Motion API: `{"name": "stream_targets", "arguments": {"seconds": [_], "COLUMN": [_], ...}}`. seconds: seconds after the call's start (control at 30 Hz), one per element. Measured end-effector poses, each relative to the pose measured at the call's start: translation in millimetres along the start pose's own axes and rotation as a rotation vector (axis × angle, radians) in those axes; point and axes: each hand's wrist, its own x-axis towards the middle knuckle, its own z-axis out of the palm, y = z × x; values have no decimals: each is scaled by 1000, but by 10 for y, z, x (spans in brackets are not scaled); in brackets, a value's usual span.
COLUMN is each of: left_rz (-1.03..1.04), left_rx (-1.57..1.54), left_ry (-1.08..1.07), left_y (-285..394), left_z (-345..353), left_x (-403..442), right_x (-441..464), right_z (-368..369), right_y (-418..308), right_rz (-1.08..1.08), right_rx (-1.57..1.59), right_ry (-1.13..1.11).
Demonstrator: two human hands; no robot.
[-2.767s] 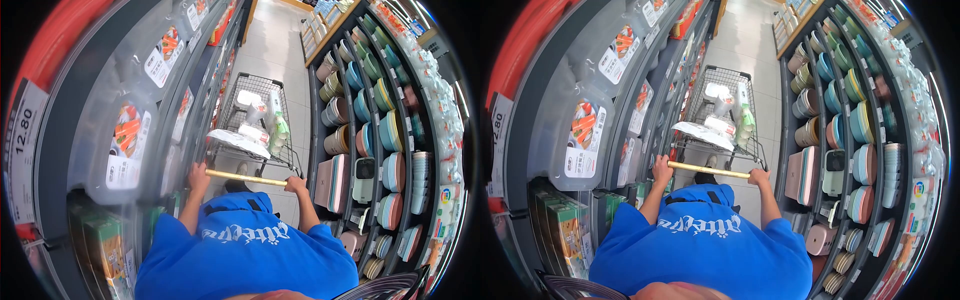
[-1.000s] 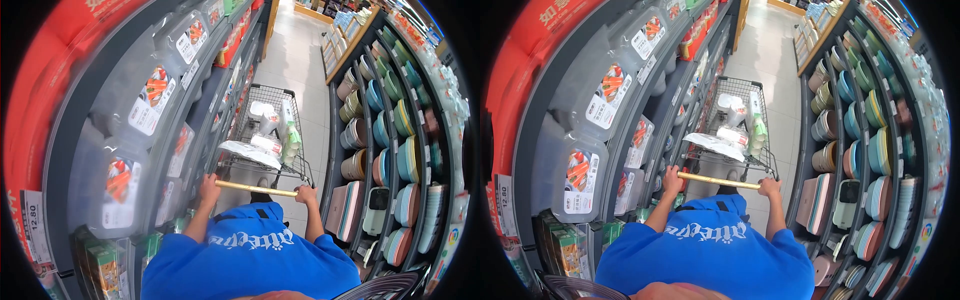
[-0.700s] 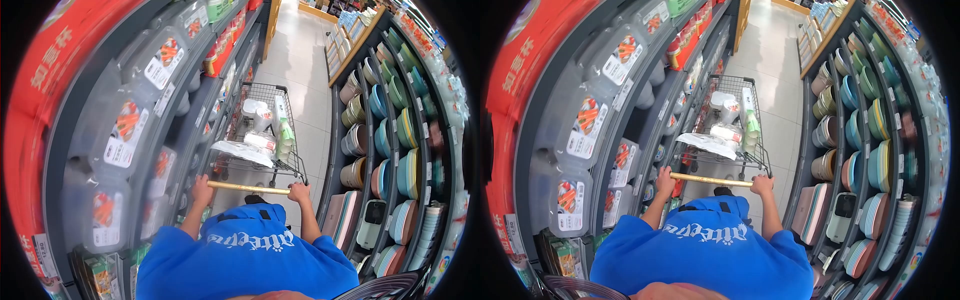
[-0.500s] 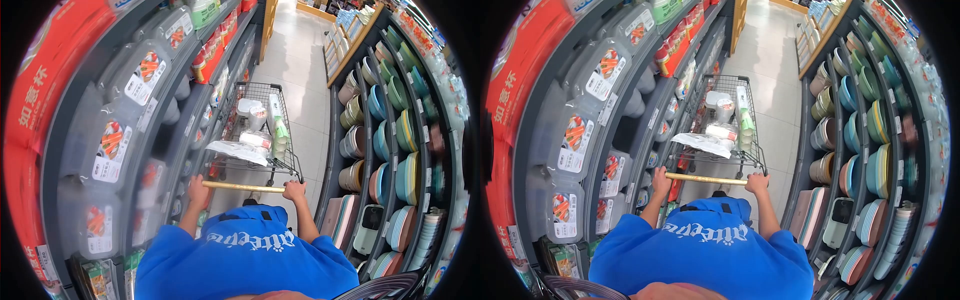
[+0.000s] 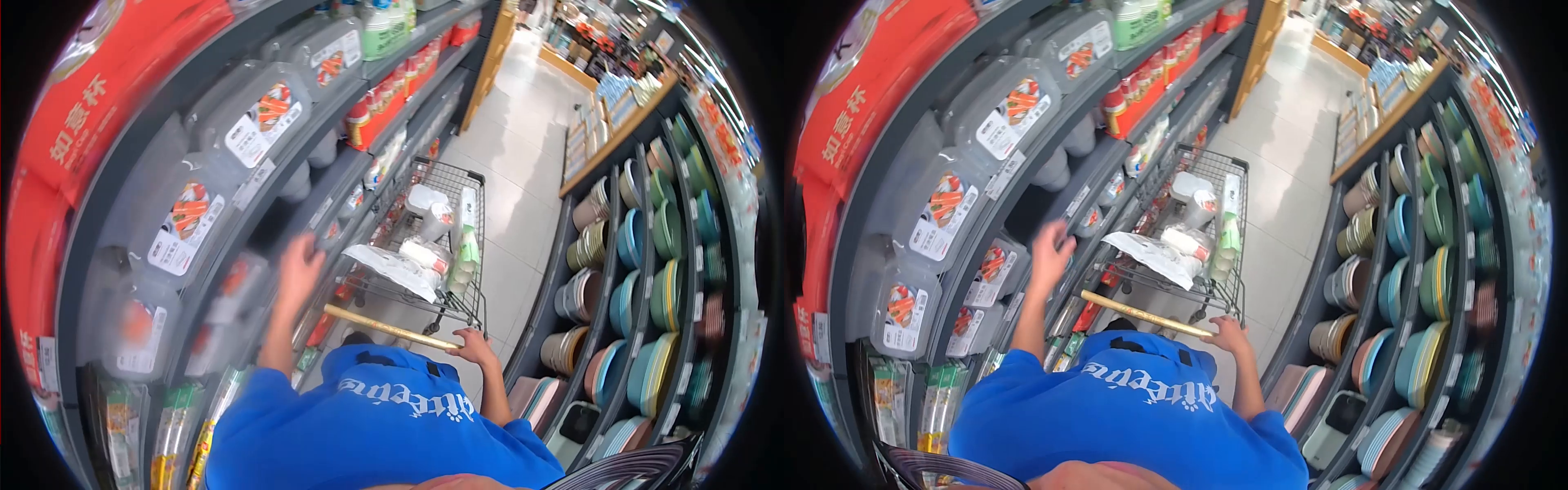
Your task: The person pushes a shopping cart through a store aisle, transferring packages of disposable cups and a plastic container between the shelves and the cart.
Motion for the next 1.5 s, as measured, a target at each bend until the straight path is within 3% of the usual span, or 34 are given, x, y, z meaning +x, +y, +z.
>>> {"name": "stream_targets", "arguments": {"seconds": [0.13,0.23,0.3,0.4,0.7,0.8,0.97,1.1,1.3,1.43,1.5], "left_rz": [564,464,384,219,237,402,498,614,806,820,882], "left_rx": [317,652,805,887,670,506,404,482,331,248,-23], "left_ry": [542,698,737,668,623,654,569,652,761,1032,1031], "left_y": [1129,1442,1462,1321,1311,1204,1167,1162,961,1184,1414], "left_z": [-804,-1101,-1192,-1254,-1276,-1281,-1266,-1269,-1226,-1262,-1219], "left_x": [747,1171,1383,1518,1435,1441,1350,1333,1422,1340,1229], "right_x": [-33,-15,52,75,98,115,137,151,168,110,103], "right_z": [-369,-641,-650,-665,-402,-402,-438,-499,-499,-585,-686], "right_y": [-190,-438,-475,-533,-430,-405,-419,-446,-507,-587,-645], "right_rz": [-53,-151,-214,-218,-194,-173,-188,-199,-221,-251,-274], "right_rx": [215,312,362,430,440,451,440,428,403,387,407], "right_ry": [313,464,445,398,340,322,324,319,310,334,348]}}
